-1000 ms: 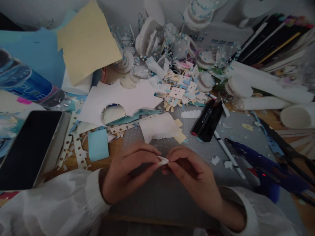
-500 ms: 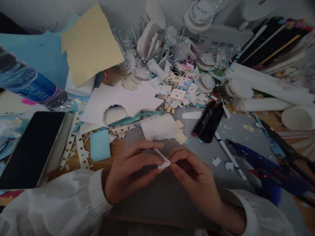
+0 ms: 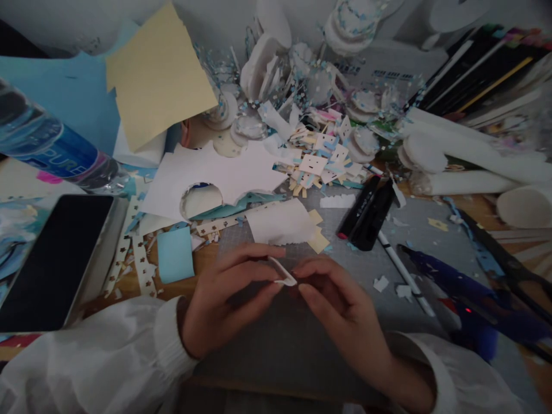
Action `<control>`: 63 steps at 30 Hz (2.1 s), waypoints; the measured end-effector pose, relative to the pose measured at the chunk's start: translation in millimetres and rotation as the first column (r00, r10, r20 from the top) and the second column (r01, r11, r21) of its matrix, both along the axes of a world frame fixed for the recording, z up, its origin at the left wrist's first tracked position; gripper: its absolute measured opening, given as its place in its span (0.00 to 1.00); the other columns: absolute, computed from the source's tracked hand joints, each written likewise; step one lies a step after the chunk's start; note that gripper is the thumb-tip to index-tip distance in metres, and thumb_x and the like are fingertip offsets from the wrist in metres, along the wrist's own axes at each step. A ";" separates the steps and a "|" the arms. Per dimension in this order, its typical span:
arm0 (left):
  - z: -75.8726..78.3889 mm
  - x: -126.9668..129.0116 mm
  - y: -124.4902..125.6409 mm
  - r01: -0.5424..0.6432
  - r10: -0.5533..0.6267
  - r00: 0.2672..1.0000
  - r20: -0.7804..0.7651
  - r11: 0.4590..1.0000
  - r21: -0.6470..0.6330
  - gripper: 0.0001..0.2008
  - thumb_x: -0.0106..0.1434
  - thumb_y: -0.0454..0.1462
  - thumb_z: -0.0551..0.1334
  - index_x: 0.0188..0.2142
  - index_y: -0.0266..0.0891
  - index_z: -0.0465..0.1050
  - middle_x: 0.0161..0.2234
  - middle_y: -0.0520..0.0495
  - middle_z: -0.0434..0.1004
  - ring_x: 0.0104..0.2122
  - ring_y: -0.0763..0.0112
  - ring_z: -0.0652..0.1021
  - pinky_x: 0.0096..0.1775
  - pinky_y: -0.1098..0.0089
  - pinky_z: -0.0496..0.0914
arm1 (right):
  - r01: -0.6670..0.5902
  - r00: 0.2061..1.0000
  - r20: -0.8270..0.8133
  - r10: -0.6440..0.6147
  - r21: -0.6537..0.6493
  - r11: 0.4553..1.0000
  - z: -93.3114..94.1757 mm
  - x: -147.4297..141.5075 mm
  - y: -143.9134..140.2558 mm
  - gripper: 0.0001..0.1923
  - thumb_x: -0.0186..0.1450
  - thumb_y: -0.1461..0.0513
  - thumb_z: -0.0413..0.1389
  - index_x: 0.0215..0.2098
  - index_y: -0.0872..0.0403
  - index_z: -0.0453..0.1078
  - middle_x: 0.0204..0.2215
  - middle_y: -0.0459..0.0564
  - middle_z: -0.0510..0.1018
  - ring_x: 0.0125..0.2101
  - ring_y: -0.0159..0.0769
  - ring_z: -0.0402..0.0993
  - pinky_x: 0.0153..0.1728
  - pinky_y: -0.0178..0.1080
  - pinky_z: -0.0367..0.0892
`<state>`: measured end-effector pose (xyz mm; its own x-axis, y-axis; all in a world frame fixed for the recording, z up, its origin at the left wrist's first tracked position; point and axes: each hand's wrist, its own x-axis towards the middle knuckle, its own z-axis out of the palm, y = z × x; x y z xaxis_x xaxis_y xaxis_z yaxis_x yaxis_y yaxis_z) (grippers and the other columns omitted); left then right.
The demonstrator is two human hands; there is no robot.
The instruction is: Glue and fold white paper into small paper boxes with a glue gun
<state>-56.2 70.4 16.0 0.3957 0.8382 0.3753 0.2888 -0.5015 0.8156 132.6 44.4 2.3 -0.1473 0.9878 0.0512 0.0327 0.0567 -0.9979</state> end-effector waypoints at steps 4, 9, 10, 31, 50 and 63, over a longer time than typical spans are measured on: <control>0.8 0.8 0.4 -0.025 0.025 1.000 0.001 1.000 -0.004 0.07 0.60 0.26 0.62 0.37 0.36 0.74 0.45 0.40 0.77 0.46 0.69 0.77 0.48 0.73 0.72 | 0.029 0.988 0.150 -0.046 0.110 0.993 2.2 4.6 1.0 0.07 0.64 0.63 0.57 0.41 0.49 0.69 0.39 0.47 0.71 0.42 0.32 0.70 0.42 0.34 0.69; -0.8 1.1 -2.2 0.034 -0.034 0.999 -0.023 0.999 -0.012 0.08 0.60 0.26 0.62 0.38 0.35 0.74 0.46 0.40 0.77 0.46 0.70 0.78 0.48 0.74 0.72 | -0.012 0.961 0.273 -0.038 0.180 0.984 2.0 5.9 0.2 0.07 0.62 0.63 0.59 0.39 0.49 0.70 0.39 0.46 0.71 0.43 0.33 0.69 0.43 0.35 0.66; -1.2 0.8 -2.7 0.042 -0.042 0.999 -0.022 0.999 -0.019 0.09 0.60 0.26 0.62 0.39 0.35 0.74 0.47 0.40 0.77 0.46 0.70 0.78 0.49 0.74 0.72 | -0.020 0.959 0.282 -0.032 0.180 0.983 1.6 5.7 0.2 0.06 0.63 0.63 0.59 0.39 0.49 0.71 0.39 0.46 0.71 0.43 0.32 0.69 0.43 0.35 0.66; -1.4 7.2 -5.1 0.067 -0.057 0.996 0.064 0.984 -0.163 0.07 0.58 0.25 0.64 0.35 0.34 0.75 0.46 0.40 0.78 0.45 0.71 0.79 0.49 0.76 0.71 | -0.001 0.979 0.199 -0.034 0.173 0.985 2.8 1.9 -1.0 0.09 0.63 0.69 0.55 0.36 0.49 0.69 0.34 0.43 0.73 0.38 0.28 0.71 0.41 0.32 0.66; 5.2 9.4 -6.4 0.024 -0.024 1.000 0.006 0.963 -0.269 0.02 0.60 0.32 0.63 0.32 0.38 0.75 0.28 0.50 0.79 0.28 0.74 0.78 0.32 0.76 0.71 | -0.003 0.995 0.101 -0.008 0.104 0.995 2.0 -3.8 3.7 0.04 0.61 0.66 0.55 0.30 0.52 0.67 0.27 0.44 0.70 0.30 0.31 0.69 0.31 0.34 0.65; 29.9 8.9 -28.0 -0.053 0.425 0.835 0.350 0.695 -0.717 0.06 0.54 0.38 0.70 0.26 0.38 0.76 0.25 0.52 0.77 0.25 0.76 0.77 0.29 0.78 0.73 | -0.031 0.998 -0.057 0.038 0.118 0.993 30.9 -1.8 -10.7 0.08 0.67 0.56 0.53 0.40 0.51 0.68 0.33 0.47 0.72 0.34 0.32 0.70 0.35 0.34 0.68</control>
<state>-47.3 42.5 45.9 0.0799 0.9685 -0.2358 -0.1792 0.2466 0.9524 130.8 33.7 33.2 -0.1743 0.9689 0.1755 -0.0304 0.1729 -0.9845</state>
